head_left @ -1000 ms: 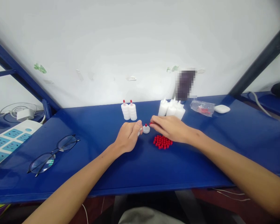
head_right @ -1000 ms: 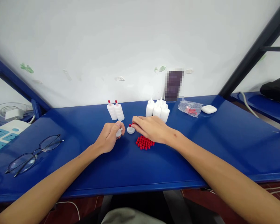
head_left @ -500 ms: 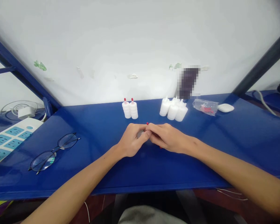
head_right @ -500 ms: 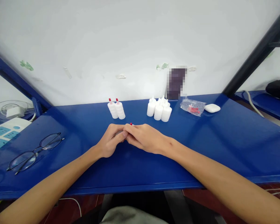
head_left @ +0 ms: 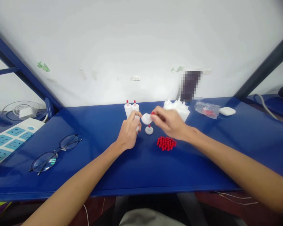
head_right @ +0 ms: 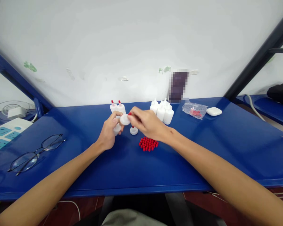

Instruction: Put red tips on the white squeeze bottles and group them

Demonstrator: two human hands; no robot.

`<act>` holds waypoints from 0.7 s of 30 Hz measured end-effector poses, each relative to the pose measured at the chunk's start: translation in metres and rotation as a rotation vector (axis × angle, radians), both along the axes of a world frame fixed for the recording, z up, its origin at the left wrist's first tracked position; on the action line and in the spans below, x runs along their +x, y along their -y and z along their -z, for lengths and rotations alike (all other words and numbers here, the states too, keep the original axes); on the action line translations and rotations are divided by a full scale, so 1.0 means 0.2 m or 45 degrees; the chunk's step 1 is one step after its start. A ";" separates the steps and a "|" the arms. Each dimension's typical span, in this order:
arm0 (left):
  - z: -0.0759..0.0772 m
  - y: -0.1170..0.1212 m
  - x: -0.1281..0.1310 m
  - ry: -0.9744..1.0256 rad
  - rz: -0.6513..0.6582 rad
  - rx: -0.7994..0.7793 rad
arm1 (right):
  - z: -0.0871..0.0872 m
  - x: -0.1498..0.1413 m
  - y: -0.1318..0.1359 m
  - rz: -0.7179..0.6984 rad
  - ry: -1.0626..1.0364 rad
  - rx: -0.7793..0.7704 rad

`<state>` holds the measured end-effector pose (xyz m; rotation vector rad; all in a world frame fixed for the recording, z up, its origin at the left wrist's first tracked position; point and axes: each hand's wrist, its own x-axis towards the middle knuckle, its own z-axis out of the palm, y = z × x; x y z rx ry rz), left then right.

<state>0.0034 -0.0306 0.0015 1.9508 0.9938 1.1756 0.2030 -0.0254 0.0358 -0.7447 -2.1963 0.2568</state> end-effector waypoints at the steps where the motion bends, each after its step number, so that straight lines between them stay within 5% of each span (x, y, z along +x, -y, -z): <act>1: 0.01 -0.01 -0.01 0.002 -0.033 -0.007 | 0.00 0.02 -0.01 0.061 -0.033 -0.006; 9: 0.04 -0.07 -0.03 -0.230 -0.089 0.020 | 0.07 0.07 -0.04 0.131 0.277 -0.312; 21: 0.02 -0.02 -0.02 -0.187 -0.057 0.057 | 0.06 0.05 -0.01 0.103 0.422 -0.270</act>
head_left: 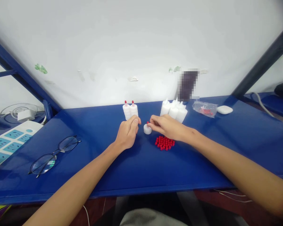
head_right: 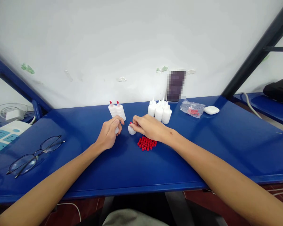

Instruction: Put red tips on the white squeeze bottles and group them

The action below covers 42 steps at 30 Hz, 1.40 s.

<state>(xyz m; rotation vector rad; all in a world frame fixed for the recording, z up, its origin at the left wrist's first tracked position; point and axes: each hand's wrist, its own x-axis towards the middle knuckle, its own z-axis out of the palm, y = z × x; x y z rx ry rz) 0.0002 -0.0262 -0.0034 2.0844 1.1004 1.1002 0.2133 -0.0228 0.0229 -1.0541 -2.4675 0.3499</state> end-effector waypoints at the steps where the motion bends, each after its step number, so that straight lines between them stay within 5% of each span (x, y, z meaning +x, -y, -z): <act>1: 0.00 0.01 0.00 0.049 0.022 -0.006 | 0.00 0.00 0.01 -0.023 -0.037 0.014; 6: -0.01 0.09 0.03 0.178 0.285 -0.118 | 0.00 -0.06 0.10 -0.220 -0.258 0.240; 10: -0.01 0.11 0.04 0.350 0.525 -0.225 | 0.02 -0.12 0.15 -0.279 -0.191 0.490; 21: -0.02 0.11 0.04 0.256 0.576 -0.122 | 0.02 -0.14 0.17 -0.218 -0.115 0.940; 37: -0.06 0.10 0.01 0.080 0.650 -0.279 | 0.05 -0.12 0.16 -0.217 0.088 0.686; 42: -0.06 0.09 0.00 0.076 0.612 -0.234 | 0.06 -0.12 0.16 -0.255 -0.084 0.523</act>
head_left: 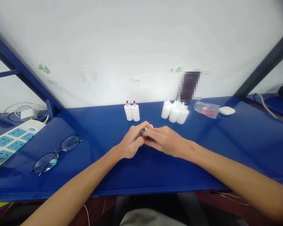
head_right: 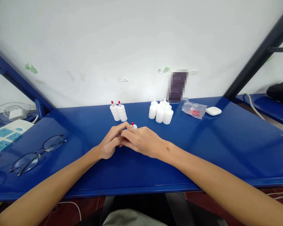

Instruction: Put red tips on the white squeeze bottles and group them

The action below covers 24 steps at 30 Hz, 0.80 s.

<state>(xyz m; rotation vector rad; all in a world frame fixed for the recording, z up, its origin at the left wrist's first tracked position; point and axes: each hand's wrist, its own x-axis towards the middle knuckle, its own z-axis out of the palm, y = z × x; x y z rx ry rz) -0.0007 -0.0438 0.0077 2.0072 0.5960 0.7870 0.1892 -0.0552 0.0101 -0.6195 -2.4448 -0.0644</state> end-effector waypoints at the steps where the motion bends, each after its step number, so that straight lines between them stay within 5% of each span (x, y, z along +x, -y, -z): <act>1: 0.01 0.00 0.00 -0.001 -0.018 0.029 | 0.00 0.00 0.00 -0.012 -0.069 -0.037; 14: 0.01 0.00 0.00 0.055 -0.138 0.280 | -0.01 -0.05 0.04 -0.042 -0.649 -0.508; 20: 0.04 -0.06 -0.02 0.120 -0.622 0.307 | -0.04 0.00 -0.05 0.120 -0.855 -0.471; 24: 0.06 -0.10 -0.05 -0.196 -0.644 0.356 | -0.04 0.05 -0.12 0.278 -0.786 -0.408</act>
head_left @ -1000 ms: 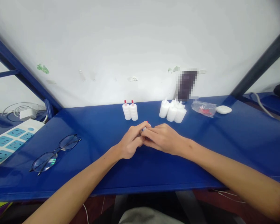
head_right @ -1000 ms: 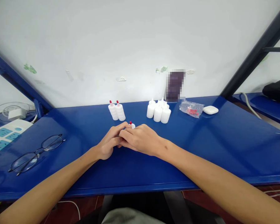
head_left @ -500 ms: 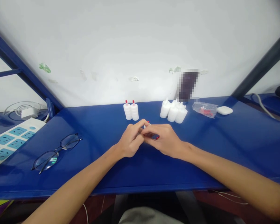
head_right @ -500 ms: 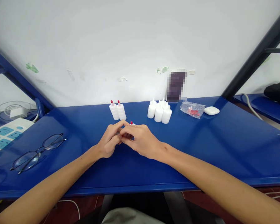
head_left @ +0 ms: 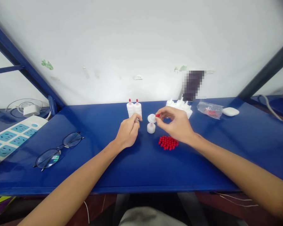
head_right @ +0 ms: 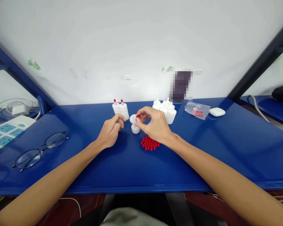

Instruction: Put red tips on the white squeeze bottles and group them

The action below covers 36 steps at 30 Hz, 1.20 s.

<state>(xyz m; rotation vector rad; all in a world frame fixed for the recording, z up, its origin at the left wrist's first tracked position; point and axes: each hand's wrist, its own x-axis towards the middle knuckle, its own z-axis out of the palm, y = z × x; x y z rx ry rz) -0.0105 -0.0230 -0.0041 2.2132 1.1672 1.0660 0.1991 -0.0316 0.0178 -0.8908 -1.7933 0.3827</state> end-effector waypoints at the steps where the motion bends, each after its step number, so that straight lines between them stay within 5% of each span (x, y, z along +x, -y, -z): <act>1: 0.00 -0.01 0.00 -0.069 0.025 -0.010 | 0.00 0.01 -0.01 0.026 0.024 -0.021; 15: 0.02 -0.02 0.00 -0.057 0.129 -0.202 | 0.04 0.00 -0.05 -0.029 0.035 -0.234; 26: 0.04 -0.04 -0.02 -0.142 0.175 -0.070 | 0.06 -0.03 -0.06 0.007 0.048 -0.159; 31: 0.07 -0.07 -0.02 0.183 0.118 -0.118 | 0.04 -0.02 -0.03 0.026 0.060 0.004; 36: 0.02 -0.04 0.02 0.637 -0.025 -0.043 | 0.02 -0.04 0.05 -0.029 0.043 0.303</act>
